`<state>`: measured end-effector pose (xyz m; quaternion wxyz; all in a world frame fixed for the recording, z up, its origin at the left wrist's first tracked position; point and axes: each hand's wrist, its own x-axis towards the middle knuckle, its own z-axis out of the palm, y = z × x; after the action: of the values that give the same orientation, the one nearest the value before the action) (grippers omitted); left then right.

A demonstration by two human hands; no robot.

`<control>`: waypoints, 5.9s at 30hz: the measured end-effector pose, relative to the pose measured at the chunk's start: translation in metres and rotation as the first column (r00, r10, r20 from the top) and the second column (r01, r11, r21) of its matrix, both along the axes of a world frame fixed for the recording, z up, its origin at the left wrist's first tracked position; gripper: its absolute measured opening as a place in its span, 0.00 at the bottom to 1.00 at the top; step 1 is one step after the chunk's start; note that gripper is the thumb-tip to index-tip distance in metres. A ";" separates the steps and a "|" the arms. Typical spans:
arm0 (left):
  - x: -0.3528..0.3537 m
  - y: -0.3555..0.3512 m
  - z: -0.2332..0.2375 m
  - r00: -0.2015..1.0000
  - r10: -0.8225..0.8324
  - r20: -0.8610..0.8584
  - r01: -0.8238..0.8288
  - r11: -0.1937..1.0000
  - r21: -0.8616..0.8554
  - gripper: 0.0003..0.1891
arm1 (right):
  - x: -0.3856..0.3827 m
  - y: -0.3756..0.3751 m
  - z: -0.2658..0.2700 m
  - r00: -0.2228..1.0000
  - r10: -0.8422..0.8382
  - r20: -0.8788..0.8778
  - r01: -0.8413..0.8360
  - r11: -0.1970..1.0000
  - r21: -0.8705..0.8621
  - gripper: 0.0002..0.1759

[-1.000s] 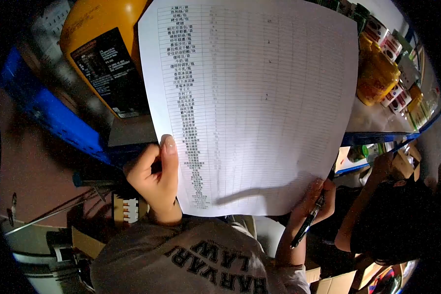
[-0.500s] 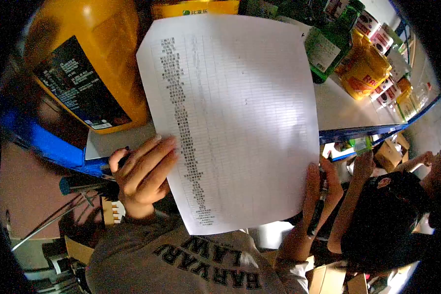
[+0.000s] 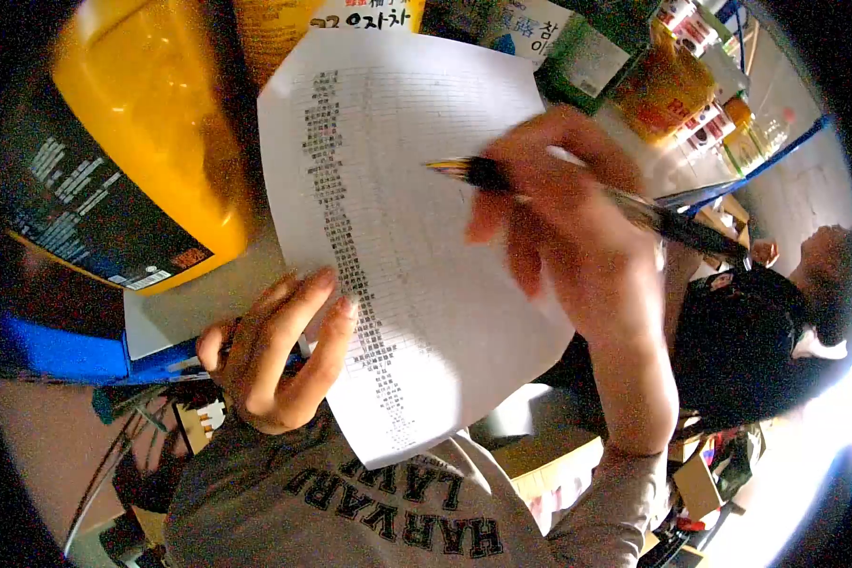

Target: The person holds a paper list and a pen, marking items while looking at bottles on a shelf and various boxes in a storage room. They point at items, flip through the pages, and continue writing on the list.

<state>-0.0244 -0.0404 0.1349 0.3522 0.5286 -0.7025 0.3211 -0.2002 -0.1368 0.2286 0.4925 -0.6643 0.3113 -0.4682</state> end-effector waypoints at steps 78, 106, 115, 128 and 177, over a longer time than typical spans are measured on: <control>0.008 -0.005 -0.017 0.965 -0.255 -0.061 0.240 0.953 -0.184 0.10 | -0.068 0.024 -0.124 0.802 -0.593 -0.074 0.591 0.805 -0.053 0.14; 0.004 0.026 0.036 0.310 -0.403 -0.861 0.707 0.703 -0.075 0.08 | -0.061 0.090 -0.124 0.655 -0.709 0.260 0.718 0.691 0.077 0.14; 0.003 0.017 0.027 0.256 -0.329 -0.909 0.723 0.690 -0.046 0.08 | -0.064 0.090 -0.138 0.442 -0.788 0.427 0.760 0.583 0.289 0.13; 0.012 0.015 0.031 0.439 -0.279 -0.854 0.670 0.734 0.105 0.09 | -0.066 0.101 -0.141 0.537 -0.827 0.165 0.813 0.560 0.159 0.12; -0.010 0.046 0.013 0.204 -0.148 -0.968 0.898 0.423 0.125 0.13 | -0.068 0.147 -0.137 0.383 -0.893 0.236 0.863 0.438 0.253 0.12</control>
<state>-0.0347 0.0053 0.1476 0.5157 0.3814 -0.6249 -0.4451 -0.2679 0.0097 0.0912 0.2438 -0.2858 0.5465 -0.7485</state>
